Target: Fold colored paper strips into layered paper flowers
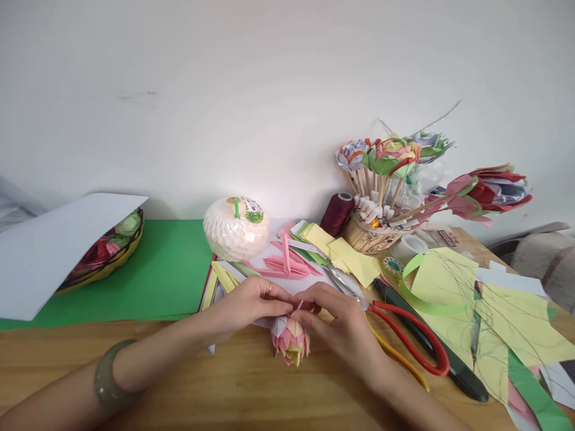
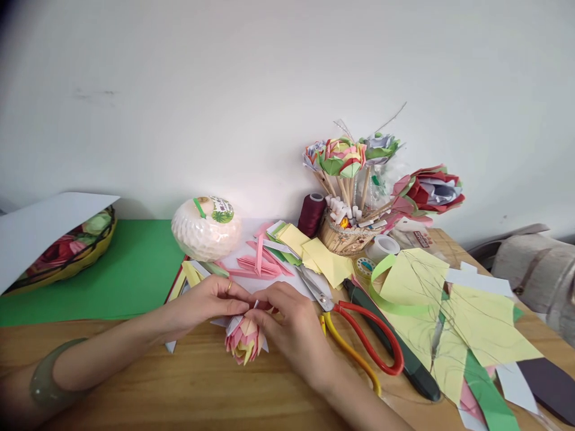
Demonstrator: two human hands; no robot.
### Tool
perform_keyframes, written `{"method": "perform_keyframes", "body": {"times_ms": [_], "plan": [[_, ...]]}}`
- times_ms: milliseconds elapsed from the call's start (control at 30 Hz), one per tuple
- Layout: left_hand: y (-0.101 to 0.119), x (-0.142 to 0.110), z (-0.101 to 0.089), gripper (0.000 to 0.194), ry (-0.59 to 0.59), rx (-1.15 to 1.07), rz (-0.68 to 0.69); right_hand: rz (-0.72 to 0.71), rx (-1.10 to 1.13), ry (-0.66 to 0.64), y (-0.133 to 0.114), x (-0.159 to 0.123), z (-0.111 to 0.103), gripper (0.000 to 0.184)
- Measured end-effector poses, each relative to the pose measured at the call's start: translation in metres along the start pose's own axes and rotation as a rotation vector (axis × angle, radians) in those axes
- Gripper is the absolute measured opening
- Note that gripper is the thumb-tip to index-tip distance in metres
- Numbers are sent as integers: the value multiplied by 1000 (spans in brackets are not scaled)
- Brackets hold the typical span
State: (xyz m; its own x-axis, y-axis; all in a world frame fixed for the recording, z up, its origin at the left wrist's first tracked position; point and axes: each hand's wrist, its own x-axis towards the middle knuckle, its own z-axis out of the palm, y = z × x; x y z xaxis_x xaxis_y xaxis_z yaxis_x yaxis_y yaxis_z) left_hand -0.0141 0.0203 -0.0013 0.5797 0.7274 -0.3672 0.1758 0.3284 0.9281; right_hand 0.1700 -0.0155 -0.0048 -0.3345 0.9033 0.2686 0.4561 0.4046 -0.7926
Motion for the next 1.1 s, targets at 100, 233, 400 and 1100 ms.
{"method": "perform_keyframes", "body": {"times_ms": [100,233,400,1100], "plan": [[0,0,3,15,22,44,45,15,-10,33,1,-1,2,7],[2,-3,8,16,45,67,103,5,-66,105,2,-2,3,2],[1,-3,11,13,141,46,109,-54,-129,135,3,-5,4,6],[3,-4,4,14,96,-65,115,304,386,-81,-4,4,-3,13]]}}
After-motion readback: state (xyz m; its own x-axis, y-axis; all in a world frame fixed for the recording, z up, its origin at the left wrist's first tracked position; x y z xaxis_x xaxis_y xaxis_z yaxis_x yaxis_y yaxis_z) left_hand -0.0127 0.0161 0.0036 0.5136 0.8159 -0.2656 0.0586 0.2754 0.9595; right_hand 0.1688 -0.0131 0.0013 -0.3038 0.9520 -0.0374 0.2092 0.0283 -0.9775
